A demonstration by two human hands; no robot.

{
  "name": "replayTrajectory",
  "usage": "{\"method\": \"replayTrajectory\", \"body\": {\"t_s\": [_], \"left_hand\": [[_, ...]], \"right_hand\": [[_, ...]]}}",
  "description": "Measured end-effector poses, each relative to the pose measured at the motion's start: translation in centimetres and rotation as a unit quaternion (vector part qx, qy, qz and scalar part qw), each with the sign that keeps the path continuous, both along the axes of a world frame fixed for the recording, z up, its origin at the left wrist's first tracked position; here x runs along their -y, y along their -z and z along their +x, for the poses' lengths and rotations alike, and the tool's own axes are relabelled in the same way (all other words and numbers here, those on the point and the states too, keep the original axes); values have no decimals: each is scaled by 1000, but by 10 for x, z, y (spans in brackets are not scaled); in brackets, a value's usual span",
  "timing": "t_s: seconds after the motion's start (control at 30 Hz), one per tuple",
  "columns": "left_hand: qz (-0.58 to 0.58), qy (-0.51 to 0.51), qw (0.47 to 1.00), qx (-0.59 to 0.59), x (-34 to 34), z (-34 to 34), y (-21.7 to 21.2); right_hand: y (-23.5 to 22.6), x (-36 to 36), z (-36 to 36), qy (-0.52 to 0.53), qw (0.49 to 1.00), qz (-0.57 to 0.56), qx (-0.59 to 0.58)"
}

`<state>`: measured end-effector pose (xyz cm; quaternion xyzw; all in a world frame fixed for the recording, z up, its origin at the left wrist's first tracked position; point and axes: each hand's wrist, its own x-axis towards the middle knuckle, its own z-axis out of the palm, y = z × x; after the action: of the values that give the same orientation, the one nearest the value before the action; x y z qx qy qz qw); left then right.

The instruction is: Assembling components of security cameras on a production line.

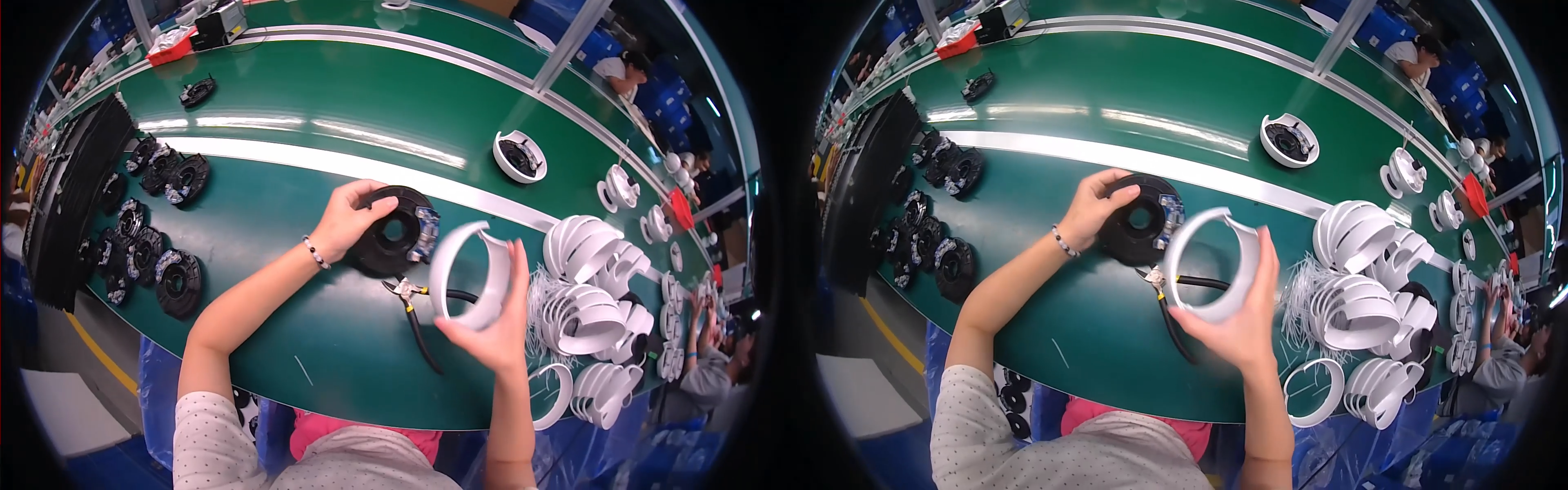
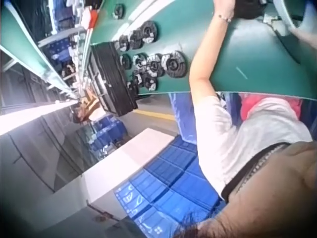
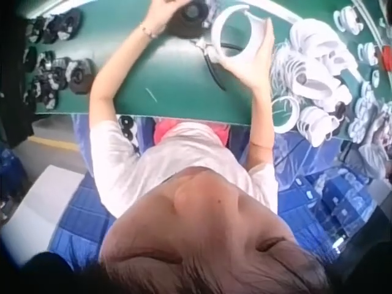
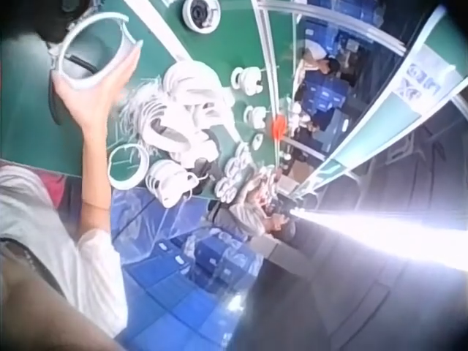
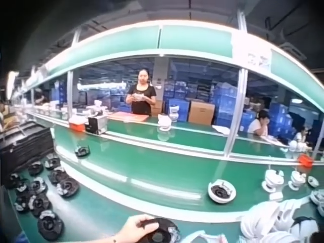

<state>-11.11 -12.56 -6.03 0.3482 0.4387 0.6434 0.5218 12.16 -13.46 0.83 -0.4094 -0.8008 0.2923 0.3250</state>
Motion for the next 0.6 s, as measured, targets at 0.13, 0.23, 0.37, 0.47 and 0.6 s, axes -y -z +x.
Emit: {"method": "replayTrajectory", "body": {"t_s": [0.13, 0.23, 0.37, 0.47, 0.6], "left_hand": [[-10, -11, 996, 92, 4, 28, -4], [-5, 133, 951, 280, 9, 14, -5], [43, 296, 832, 468, 17, -15, -6], [13, 292, 826, 483, 16, -19, -2], [-27, 247, 857, 452, 10, -14, 1]], "right_hand": [[12, -8, -43, -6, 1000, -4, -27], [14, -3, -67, -27, 997, 67, -11], [11, -8, -82, -73, 996, 54, -11], [17, -13, -88, -83, 995, 59, -9], [21, -19, -85, -98, 995, 27, -13]]}}
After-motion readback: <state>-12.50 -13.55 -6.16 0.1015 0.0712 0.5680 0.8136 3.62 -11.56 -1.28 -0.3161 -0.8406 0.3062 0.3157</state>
